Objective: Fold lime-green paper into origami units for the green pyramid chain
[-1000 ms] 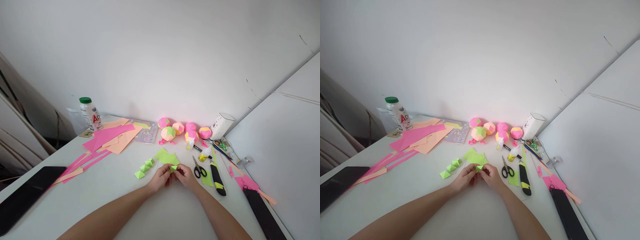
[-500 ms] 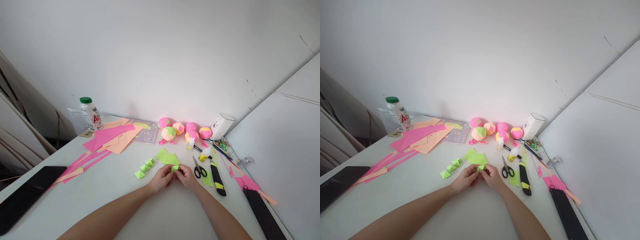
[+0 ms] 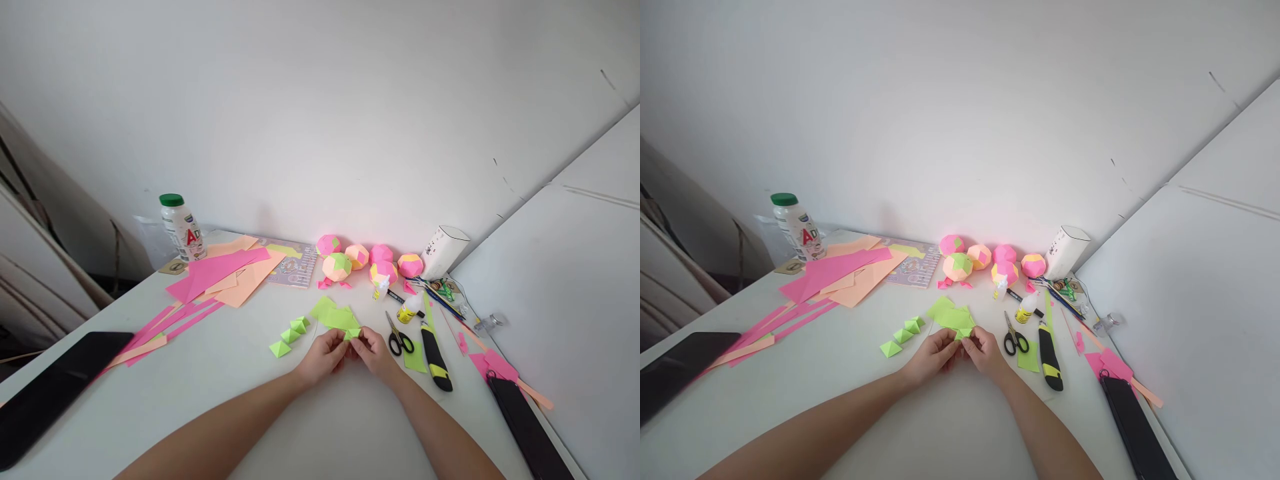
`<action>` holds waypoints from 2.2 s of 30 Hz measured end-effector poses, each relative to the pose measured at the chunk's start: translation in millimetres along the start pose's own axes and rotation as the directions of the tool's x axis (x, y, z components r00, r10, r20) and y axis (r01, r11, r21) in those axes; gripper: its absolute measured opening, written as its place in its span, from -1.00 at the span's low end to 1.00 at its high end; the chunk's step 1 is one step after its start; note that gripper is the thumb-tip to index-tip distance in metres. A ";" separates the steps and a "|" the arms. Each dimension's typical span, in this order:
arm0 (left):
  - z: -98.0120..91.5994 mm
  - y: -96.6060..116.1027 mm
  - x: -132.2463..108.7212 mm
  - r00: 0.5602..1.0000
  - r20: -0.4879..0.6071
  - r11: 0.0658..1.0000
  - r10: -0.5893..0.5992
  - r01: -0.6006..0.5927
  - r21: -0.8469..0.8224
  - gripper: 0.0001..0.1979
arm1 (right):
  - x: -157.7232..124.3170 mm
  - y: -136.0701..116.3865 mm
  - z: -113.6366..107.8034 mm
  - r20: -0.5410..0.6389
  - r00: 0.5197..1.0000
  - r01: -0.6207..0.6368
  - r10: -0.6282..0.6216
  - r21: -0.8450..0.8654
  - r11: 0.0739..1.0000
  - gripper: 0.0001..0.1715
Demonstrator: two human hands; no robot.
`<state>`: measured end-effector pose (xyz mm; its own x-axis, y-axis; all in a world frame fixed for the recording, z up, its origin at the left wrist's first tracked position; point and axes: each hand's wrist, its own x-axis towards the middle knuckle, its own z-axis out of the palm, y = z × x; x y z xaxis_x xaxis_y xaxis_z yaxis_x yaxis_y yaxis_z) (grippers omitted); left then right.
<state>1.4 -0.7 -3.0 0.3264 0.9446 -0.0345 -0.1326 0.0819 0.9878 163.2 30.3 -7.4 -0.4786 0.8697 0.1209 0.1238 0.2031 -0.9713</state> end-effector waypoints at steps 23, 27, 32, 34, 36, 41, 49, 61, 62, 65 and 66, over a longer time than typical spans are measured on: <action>-0.9 -5.8 1.3 0.999 -0.022 0.995 -0.027 0.029 0.092 -0.83 | -0.3 -0.9 0.3 0.040 0.999 -0.009 0.012 -0.072 0.997 -0.97; -1.3 -6.3 1.4 0.999 -0.018 0.996 -0.030 0.031 0.083 -0.84 | 0.3 -1.1 0.2 0.042 0.999 0.002 0.002 -0.087 0.996 -0.96; -0.6 -8.1 1.0 1.000 -0.015 0.997 -0.020 0.021 0.081 -0.85 | 0.1 -1.5 0.8 0.038 0.999 0.013 -0.008 -0.128 0.992 -0.95; -0.5 -7.5 0.9 1.000 -0.016 0.997 -0.021 0.022 0.069 -0.85 | 0.1 -1.4 0.5 0.040 0.999 0.015 -0.010 -0.127 0.992 -0.95; -0.3 -6.1 0.9 0.999 -0.021 0.998 -0.025 0.026 0.059 -0.85 | 0.1 -1.0 0.1 0.045 0.999 0.012 -0.007 -0.118 0.993 -0.94; 0.3 -1.9 0.2 0.999 -0.034 0.999 -0.038 0.040 0.037 -0.85 | -0.2 -0.4 0.1 0.065 0.998 0.004 0.000 -0.065 0.998 -0.92; 0.5 -1.2 -0.8 0.998 -0.048 0.999 -0.038 0.040 0.035 -0.85 | -0.9 -2.1 1.1 0.089 0.996 -0.019 0.018 0.016 1.000 -0.94; 1.8 0.5 0.3 0.998 -0.032 0.996 -0.058 0.060 0.068 -0.86 | -0.8 1.3 0.3 0.061 0.998 -0.014 0.017 -0.040 0.999 -0.95; 1.8 0.3 0.3 0.998 -0.033 0.996 -0.057 0.059 0.066 -0.86 | -0.9 1.0 0.4 0.058 0.998 -0.018 0.021 -0.038 0.999 -0.96; 1.7 0.3 0.0 0.998 -0.041 0.997 -0.053 0.055 0.046 -0.86 | -1.0 -1.1 0.9 0.055 0.998 -0.042 0.042 -0.012 0.999 -0.97; 1.5 0.4 0.0 0.998 -0.046 0.998 -0.052 0.053 0.038 -0.86 | -1.0 -1.8 1.0 0.055 0.997 -0.050 0.050 -0.001 0.999 -0.97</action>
<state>2.7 -1.2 -2.4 0.2893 0.9528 -0.0924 -0.0792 0.1200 0.9896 162.6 28.6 -6.0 -0.5191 0.8526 0.0603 0.1486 0.1595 -0.9759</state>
